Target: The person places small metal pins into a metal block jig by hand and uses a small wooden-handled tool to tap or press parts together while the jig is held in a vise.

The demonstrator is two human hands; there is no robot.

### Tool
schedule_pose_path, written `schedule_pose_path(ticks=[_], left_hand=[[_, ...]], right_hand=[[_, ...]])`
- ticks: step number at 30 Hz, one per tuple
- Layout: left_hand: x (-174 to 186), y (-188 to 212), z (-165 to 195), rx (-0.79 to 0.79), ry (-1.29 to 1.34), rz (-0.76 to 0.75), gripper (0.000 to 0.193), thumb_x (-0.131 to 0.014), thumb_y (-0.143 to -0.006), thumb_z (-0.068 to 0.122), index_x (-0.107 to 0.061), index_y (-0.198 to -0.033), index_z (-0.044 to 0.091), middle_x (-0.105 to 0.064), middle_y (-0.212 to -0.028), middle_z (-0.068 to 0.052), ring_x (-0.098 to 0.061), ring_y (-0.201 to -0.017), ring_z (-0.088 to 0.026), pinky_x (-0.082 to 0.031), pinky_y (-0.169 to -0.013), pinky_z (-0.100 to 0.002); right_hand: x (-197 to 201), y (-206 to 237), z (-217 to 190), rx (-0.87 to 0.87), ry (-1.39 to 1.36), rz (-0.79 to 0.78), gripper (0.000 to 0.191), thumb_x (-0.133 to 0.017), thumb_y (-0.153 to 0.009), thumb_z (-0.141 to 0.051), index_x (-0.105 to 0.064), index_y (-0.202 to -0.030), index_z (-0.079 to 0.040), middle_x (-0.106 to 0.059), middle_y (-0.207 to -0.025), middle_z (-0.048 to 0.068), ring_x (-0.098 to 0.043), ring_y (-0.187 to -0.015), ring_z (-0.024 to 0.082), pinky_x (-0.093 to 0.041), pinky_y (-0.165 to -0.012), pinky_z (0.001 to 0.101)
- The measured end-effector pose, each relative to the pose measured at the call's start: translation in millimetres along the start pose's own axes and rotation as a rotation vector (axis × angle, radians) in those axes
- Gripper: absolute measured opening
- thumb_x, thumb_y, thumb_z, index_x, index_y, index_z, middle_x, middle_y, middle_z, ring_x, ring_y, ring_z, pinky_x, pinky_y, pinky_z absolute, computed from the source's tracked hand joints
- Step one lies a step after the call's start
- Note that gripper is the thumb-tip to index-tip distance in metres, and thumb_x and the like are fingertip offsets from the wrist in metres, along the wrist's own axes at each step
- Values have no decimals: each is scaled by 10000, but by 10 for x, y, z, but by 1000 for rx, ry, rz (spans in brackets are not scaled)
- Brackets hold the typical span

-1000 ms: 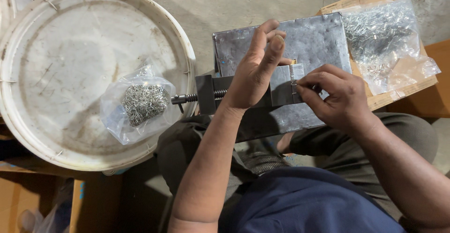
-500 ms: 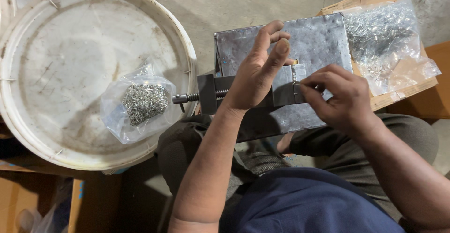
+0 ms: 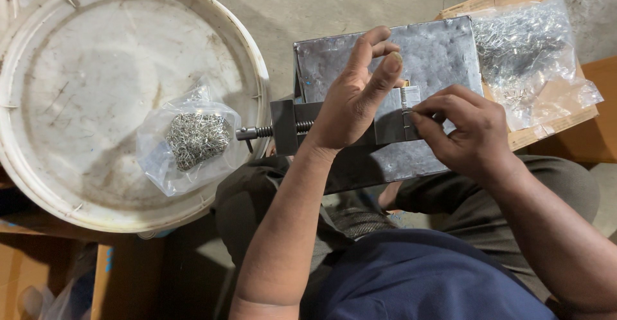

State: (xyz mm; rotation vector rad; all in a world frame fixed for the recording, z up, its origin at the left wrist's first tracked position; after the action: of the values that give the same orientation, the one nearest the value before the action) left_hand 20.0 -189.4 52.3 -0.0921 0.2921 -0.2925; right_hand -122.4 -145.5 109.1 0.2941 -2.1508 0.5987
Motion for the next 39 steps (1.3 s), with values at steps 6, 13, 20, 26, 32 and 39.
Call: schedule_pose_path(ticks=[6,13,20,26,32,39], left_hand=[[2,9,-20,15,-4,-2,1057,-484,-922,807,-298,-1580,0,-531,-1465,-246,-688,-1236,-352,-578,-1016,-412],[-7,1,-14,18,-4,-4,1075,-482,-911,820,-291,-1583,3,-525,-1476,-247,-684,-1259,-377,-570,-1034,-425],[-22,3,-18,24,-35,-8,1075,-461,-904,832,-285,-1589,22,-515,-1499,-231,-657,-1301,-408,-571,-1047,-441],[0,36,-5,1,-60,-8,1066,-451,-925,826,-285,-1597,16,-515,-1512,-234,-601,-1352,-420,-544,-1081,-453],[-40,31,1,7,-26,-11,1077,-461,-913,831,-277,-1586,11,-514,-1494,-242,-647,-1319,-422,-571,-1059,-448],[-46,19,-1,19,-53,-7,1082,-445,-895,844,-285,-1581,22,-524,-1484,-235,-669,-1284,-416,-600,-1011,-436]], right_hand=[[-9,13,-15,5,-6,-7,95,-786,-919,-70,-727,-986,-35,-718,-957,90,-710,-754,166,-552,-630,278],[-13,13,-40,4,25,-13,92,-783,-919,-73,-734,-989,-39,-718,-952,87,-719,-755,174,-559,-636,284],[-10,24,-36,-7,20,-4,91,-785,-923,-76,-733,-988,-39,-721,-957,88,-721,-756,176,-555,-633,282],[-40,45,-43,-1,19,1,96,-787,-923,-73,-731,-995,-41,-718,-965,92,-721,-771,182,-558,-645,283],[-12,43,-19,-1,14,4,102,-787,-920,-69,-731,-1000,-40,-717,-967,93,-716,-760,179,-553,-637,283],[5,49,1,-7,3,1,92,-778,-928,-67,-720,-989,-28,-719,-962,91,-712,-765,171,-545,-620,279]])
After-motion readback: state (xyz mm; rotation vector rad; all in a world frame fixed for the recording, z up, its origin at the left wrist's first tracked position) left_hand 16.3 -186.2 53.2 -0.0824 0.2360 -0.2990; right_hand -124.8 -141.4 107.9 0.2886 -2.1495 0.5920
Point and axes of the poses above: each hand's wrist, its own y-axis away from the middle knuckle, its own x-axis out of the back of the hand, z = x × y, the point moved 9 cm from there along -y, towards the middle knuckle
